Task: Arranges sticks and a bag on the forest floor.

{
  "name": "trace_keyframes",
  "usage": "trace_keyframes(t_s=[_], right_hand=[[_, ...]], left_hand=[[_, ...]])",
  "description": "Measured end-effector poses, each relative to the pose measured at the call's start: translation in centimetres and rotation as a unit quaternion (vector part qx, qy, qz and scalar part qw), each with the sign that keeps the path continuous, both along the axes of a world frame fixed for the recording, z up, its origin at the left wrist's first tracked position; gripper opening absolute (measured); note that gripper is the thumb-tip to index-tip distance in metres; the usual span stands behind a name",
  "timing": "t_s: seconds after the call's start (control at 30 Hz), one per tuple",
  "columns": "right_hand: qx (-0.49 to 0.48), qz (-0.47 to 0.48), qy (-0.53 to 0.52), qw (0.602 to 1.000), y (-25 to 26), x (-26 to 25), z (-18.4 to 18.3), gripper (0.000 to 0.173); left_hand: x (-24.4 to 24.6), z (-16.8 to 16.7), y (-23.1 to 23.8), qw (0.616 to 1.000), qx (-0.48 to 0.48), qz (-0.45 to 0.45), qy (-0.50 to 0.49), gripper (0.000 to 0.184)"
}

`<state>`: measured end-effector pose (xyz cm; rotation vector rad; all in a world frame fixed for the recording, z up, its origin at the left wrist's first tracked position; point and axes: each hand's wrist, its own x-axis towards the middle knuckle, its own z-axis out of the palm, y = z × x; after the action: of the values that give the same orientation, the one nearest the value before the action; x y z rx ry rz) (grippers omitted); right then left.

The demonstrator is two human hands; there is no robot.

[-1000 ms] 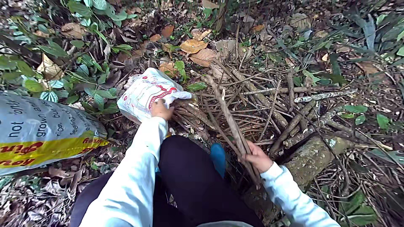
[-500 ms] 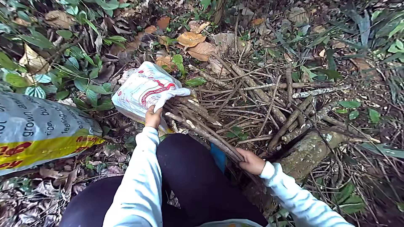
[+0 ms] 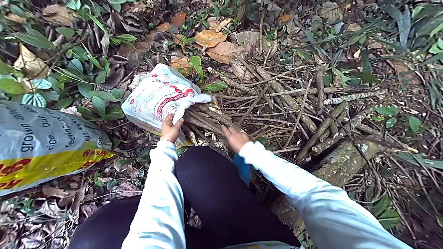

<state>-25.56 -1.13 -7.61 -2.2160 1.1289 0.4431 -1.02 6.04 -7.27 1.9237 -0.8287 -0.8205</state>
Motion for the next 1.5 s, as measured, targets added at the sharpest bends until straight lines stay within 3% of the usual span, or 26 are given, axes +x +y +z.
trace_keyframes(t_s=[0.1,0.17,0.23,0.3,0.37,0.43,0.5,0.6,0.67,0.77,0.83,0.97,1.0,1.1,1.2,1.3,1.33,1.4,1.5], right_hand=[[-0.011,0.008,-0.073,0.997,-0.2,6.4,1.1,0.059],[0.009,0.008,-0.104,0.995,-0.7,11.3,2.2,0.042],[0.107,-0.059,-0.104,0.987,-1.5,15.7,3.0,0.044],[0.194,-0.162,-0.177,0.951,-2.3,18.5,1.1,0.051],[0.169,-0.043,-0.180,0.968,-3.1,17.9,0.2,0.045],[0.100,0.116,-0.179,0.972,-3.4,15.2,-0.3,0.043],[0.049,0.122,-0.249,0.960,-3.6,10.1,-1.2,0.043],[-0.045,-0.145,-0.350,0.924,-4.6,-1.5,-4.0,0.043],[-0.059,-0.395,-0.272,0.876,-5.9,-10.4,-7.2,0.050],[-0.009,-0.698,-0.095,0.710,-6.2,-21.3,-11.3,0.054],[0.062,-0.759,-0.012,0.648,-5.5,-25.8,-13.0,0.059],[0.090,-0.778,-0.044,0.621,-5.2,-29.0,-18.2,0.071],[0.084,-0.778,-0.051,0.620,-5.4,-28.9,-19.0,0.074],[0.100,-0.721,0.013,0.686,-6.6,-27.4,-19.0,0.073],[0.073,-0.740,-0.005,0.669,-7.5,-24.3,-16.8,0.061],[0.047,-0.752,-0.129,0.645,-4.9,-22.8,-12.8,0.053],[0.037,-0.736,-0.176,0.653,-2.9,-22.9,-12.3,0.049],[0.032,-0.670,-0.244,0.700,2.1,-23.6,-10.6,0.048],[0.040,-0.508,-0.308,0.803,8.9,-25.4,-7.7,0.056]], left_hand=[[-0.3,1.2,0.3,0.995,0.066,-0.050,-0.063,0.027],[-0.4,1.9,0.4,0.989,0.086,-0.074,-0.091,0.029],[-0.4,1.9,0.4,0.990,0.064,-0.076,-0.104,0.029],[-0.6,2.0,0.4,0.993,0.039,-0.065,-0.088,0.030],[-1.1,1.9,0.3,0.995,0.034,-0.058,-0.075,0.028],[-1.2,1.7,0.2,0.993,0.055,-0.065,-0.077,0.029],[-1.3,1.7,0.2,0.989,0.092,-0.076,-0.092,0.033],[-1.3,1.8,0.1,0.975,0.153,-0.098,-0.129,0.038],[-1.1,1.6,0.0,0.961,0.193,-0.118,-0.158,0.041],[-1.1,1.3,-0.1,0.937,0.252,-0.145,-0.193,0.044],[-1.4,1.2,-0.4,0.924,0.282,-0.159,-0.205,0.045],[-1.8,2.4,-1.0,0.904,0.338,-0.182,-0.188,0.046],[-1.9,2.9,-1.3,0.899,0.354,-0.182,-0.182,0.047],[-2.6,3.4,-2.4,0.902,0.356,-0.144,-0.195,0.049],[-3.3,3.1,-2.8,0.929,0.301,-0.075,-0.200,0.048],[-3.1,2.6,-2.4,0.952,0.247,-0.046,-0.177,0.043],[-3.0,2.5,-2.2,0.958,0.226,-0.035,-0.171,0.042],[-2.8,2.0,-1.7,0.969,0.188,-0.017,-0.162,0.039],[-2.6,1.4,-1.0,0.983,0.125,0.007,-0.130,0.034]])
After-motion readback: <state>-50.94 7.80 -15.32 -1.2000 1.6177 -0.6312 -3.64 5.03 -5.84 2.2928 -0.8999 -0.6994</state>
